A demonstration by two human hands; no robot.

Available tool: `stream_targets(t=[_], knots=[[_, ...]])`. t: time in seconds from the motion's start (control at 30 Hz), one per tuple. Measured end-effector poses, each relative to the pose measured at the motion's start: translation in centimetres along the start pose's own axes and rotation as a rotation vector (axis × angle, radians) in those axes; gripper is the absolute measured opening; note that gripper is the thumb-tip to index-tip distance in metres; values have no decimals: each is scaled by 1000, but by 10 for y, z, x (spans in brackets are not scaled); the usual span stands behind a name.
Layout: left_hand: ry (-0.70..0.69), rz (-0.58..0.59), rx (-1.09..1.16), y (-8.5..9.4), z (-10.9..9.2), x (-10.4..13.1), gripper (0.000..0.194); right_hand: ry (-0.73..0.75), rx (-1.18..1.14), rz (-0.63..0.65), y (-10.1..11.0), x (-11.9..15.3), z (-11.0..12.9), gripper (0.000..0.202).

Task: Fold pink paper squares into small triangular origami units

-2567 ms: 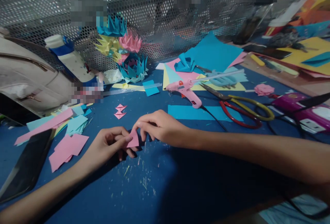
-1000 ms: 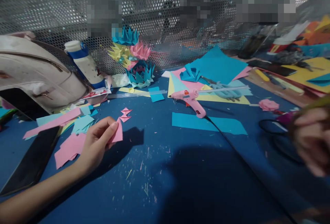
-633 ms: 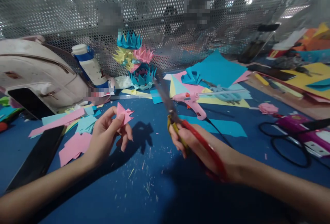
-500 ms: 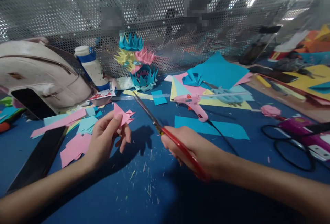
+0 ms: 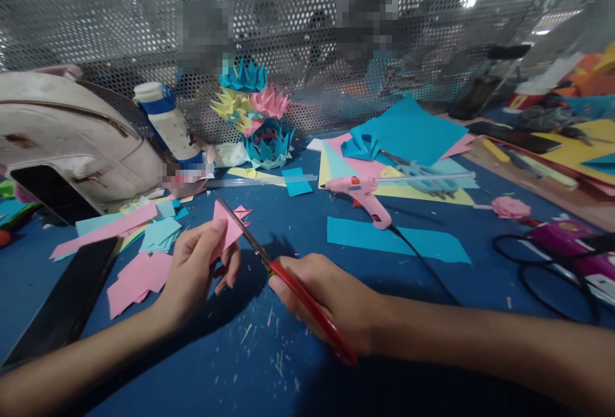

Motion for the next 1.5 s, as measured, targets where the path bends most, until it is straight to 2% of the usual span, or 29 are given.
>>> stream_targets(t=[0.13, 0.7, 1.5], knots=[[-11, -10, 7, 1, -1, -1, 53, 30, 57, -67, 3, 0, 5, 51], [-33, -28, 9, 7, 1, -7, 52, 2, 41, -43, 5, 3, 5, 53], [-43, -22, 25, 6, -1, -6, 51, -14, 73, -9, 9, -1, 7, 44]])
Point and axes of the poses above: each hand's wrist, its own x-axis away from the middle knuckle, its own y-axis out of the back of the hand, z = x × y, the point moved 5 cm from there along -x, towards the middle knuckle, and after that the axes turned 14 degrees about x, right-handed, at the moved point
